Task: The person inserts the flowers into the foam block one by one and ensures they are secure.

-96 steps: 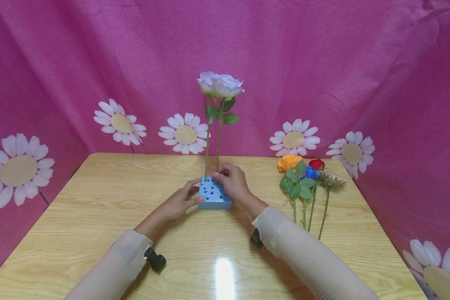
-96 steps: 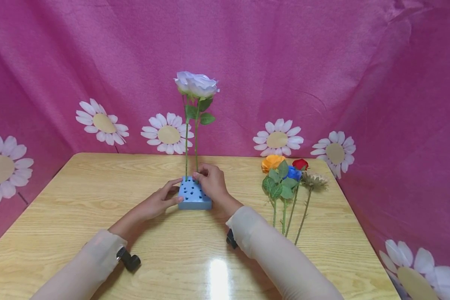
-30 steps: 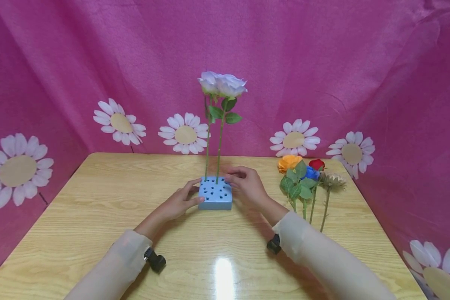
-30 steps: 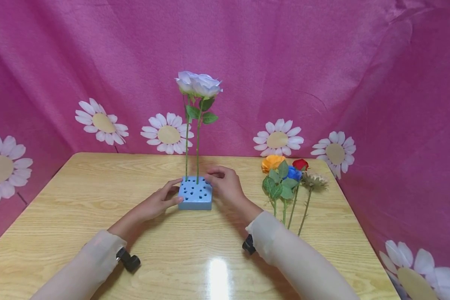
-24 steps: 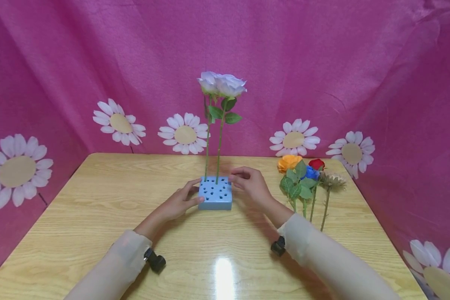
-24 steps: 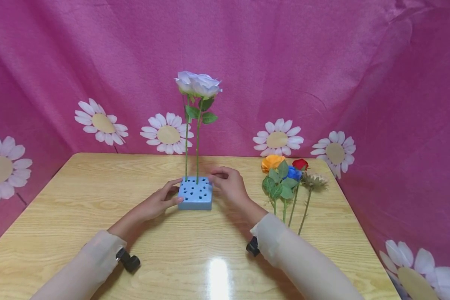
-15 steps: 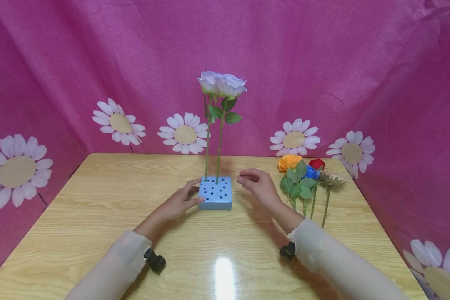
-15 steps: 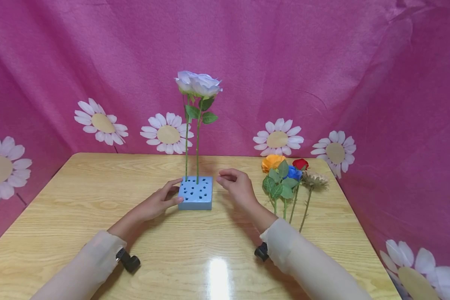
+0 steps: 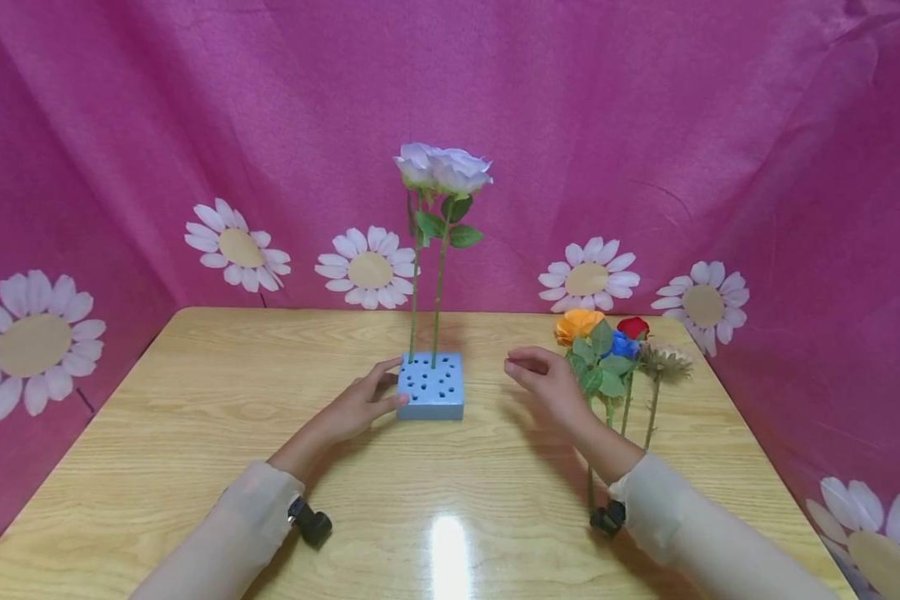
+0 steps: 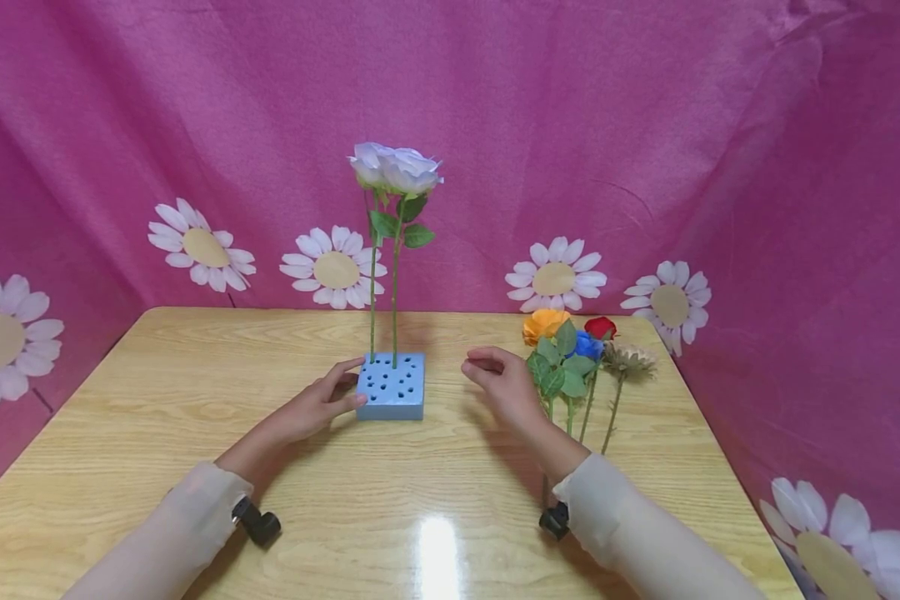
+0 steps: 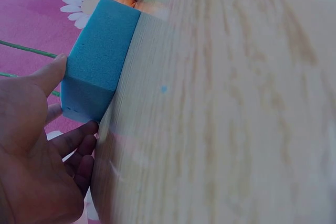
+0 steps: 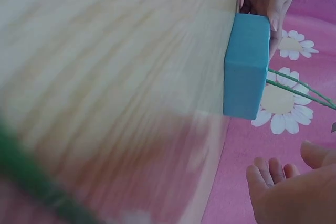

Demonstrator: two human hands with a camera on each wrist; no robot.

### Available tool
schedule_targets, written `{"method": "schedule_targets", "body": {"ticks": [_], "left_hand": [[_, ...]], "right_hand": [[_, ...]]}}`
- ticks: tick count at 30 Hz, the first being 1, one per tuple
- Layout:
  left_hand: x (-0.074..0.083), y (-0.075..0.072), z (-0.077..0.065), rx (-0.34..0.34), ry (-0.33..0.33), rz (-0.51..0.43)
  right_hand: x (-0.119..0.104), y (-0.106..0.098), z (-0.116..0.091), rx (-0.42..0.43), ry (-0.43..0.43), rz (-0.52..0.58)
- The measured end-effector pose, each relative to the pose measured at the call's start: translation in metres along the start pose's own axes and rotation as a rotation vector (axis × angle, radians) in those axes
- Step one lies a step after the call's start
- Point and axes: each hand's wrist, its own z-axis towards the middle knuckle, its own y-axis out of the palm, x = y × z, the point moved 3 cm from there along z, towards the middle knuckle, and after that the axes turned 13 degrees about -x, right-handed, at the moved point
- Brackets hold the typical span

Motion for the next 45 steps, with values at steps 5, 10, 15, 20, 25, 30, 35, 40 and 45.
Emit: {"method": "schedule_targets", "body": {"ticks": [5, 10, 15, 20, 25, 30, 35, 40, 45], "left_hand": [[-0.001, 0.0, 0.001, 0.004, 0.017, 0.009], [-0.001, 0.0, 0.001, 0.0, 0.017, 0.011], [0.0, 0.0, 0.0, 0.0, 0.012, 0.013], [-0.001, 0.0, 0.001, 0.003, 0.012, 0.015], [-0.003, 0.0, 0.002, 0.005, 0.009, 0.013], [-0.002, 0.001, 0.001, 0.006, 0.0, 0.01], [-0.003, 0.0, 0.001, 0.005, -0.002, 0.012], [-0.003, 0.0, 0.001, 0.002, 0.001, 0.008], [-0.002, 0.0, 0.001, 0.0, -0.002, 0.006]], "right_hand": [[0.004, -0.009, -0.011, 0.01, 0.002, -0.021], [0.012, -0.018, -0.021, 0.016, 0.027, -0.002], [0.019, -0.026, -0.03, 0.021, 0.042, 0.03], [0.024, -0.035, -0.04, 0.026, 0.044, 0.026], [0.027, -0.044, -0.051, 0.034, 0.067, -0.024], [0.029, -0.053, -0.061, 0.044, 0.104, -0.086], [0.032, -0.059, -0.07, 0.053, 0.12, -0.111], [0.035, -0.063, -0.079, 0.049, 0.133, -0.128], [0.037, -0.064, -0.086, 0.039, 0.175, -0.149]]}}
